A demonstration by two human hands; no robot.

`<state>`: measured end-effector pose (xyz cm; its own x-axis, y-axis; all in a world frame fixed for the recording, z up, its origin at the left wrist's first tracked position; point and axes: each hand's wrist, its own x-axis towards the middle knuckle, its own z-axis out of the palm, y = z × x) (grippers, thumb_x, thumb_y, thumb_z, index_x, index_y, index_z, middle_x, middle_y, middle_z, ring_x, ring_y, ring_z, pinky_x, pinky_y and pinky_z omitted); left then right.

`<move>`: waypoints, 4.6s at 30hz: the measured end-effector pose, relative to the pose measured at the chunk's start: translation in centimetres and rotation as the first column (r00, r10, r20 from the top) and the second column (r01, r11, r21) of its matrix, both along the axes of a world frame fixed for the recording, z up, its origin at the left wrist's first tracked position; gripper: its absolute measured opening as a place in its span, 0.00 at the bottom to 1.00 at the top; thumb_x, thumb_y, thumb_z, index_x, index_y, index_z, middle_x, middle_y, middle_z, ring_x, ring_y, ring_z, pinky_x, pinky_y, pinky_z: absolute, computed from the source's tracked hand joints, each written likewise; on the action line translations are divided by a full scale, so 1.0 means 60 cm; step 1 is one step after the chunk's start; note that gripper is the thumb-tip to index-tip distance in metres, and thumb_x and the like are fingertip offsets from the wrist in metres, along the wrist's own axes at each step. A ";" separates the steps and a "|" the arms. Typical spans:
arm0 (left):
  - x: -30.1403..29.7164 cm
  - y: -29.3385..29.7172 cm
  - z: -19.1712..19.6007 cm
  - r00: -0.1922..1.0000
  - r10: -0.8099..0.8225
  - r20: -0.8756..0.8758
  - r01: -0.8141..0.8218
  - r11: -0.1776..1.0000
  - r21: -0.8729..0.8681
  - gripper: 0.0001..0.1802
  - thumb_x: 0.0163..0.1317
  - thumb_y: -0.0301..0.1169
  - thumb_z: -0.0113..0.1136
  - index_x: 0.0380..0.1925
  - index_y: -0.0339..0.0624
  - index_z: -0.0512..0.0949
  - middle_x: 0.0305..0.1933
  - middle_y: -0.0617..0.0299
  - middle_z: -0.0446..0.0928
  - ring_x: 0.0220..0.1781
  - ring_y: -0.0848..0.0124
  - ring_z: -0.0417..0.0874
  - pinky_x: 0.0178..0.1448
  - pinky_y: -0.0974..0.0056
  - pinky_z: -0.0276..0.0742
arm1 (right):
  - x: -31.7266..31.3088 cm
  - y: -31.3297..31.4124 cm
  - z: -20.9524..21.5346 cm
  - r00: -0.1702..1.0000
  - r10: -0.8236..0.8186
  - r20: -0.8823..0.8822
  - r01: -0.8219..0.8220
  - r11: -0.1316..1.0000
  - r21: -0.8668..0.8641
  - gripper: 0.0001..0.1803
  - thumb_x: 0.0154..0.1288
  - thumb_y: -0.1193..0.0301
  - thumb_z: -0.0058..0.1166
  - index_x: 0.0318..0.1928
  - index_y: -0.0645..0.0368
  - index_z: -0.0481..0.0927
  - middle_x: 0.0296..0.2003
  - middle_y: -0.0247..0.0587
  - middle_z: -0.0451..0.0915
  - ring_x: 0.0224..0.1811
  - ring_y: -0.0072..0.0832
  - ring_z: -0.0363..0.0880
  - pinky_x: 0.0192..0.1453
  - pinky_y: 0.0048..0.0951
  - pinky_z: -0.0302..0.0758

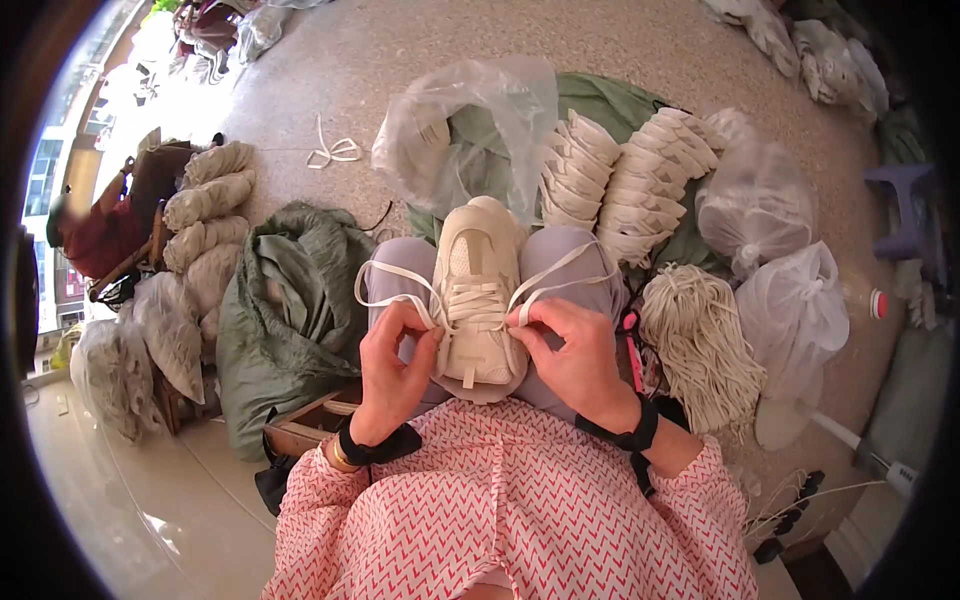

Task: Lacing shoelaces on a beige athletic shoe in a manufacturing environment.

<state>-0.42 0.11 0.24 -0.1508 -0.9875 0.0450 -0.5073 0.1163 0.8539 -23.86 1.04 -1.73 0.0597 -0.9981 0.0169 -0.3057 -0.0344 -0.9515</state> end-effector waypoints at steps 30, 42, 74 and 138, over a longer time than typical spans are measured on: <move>-0.002 0.008 -0.016 0.997 0.050 -0.062 -0.049 0.999 0.007 0.10 0.64 0.15 0.65 0.35 0.35 0.72 0.31 0.63 0.73 0.32 0.76 0.73 0.39 0.70 0.72 | -0.004 -0.002 -0.006 0.999 -0.035 -0.019 0.035 0.999 -0.012 0.06 0.62 0.80 0.68 0.35 0.66 0.81 0.29 0.42 0.83 0.30 0.27 0.85 0.35 0.26 0.79; -0.005 0.007 -0.008 0.999 0.041 0.028 -0.038 0.995 -0.091 0.09 0.61 0.15 0.66 0.37 0.36 0.75 0.33 0.60 0.76 0.31 0.71 0.78 0.39 0.67 0.75 | 0.015 0.002 -0.022 0.962 -0.194 0.195 0.158 0.970 0.183 0.08 0.61 0.81 0.71 0.34 0.64 0.81 0.31 0.37 0.84 0.31 0.24 0.84 0.37 0.24 0.81; -0.005 0.011 0.007 0.968 -0.095 0.234 0.137 0.976 -0.170 0.16 0.54 0.19 0.67 0.42 0.34 0.75 0.39 0.51 0.74 0.40 0.53 0.78 0.45 0.55 0.77 | 0.022 0.022 0.033 0.926 0.003 -0.377 -0.048 0.993 -0.109 0.13 0.61 0.81 0.61 0.47 0.61 0.80 0.38 0.46 0.84 0.37 0.42 0.86 0.43 0.40 0.84; -0.023 -0.028 0.077 0.804 -0.516 -0.296 0.559 0.825 0.078 0.10 0.64 0.18 0.66 0.44 0.38 0.78 0.47 0.58 0.82 0.45 0.63 0.80 0.47 0.63 0.76 | -0.039 -0.001 0.206 0.728 0.418 0.543 -0.573 0.806 0.147 0.06 0.68 0.77 0.66 0.40 0.64 0.81 0.35 0.34 0.82 0.35 0.20 0.80 0.41 0.23 0.76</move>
<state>-1.78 -1.54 4.87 -0.6641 -0.7476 0.0104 -0.1687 0.1634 0.9720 -26.21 1.00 10.64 0.6087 -0.7870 -0.1006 0.1551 0.2423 -0.9577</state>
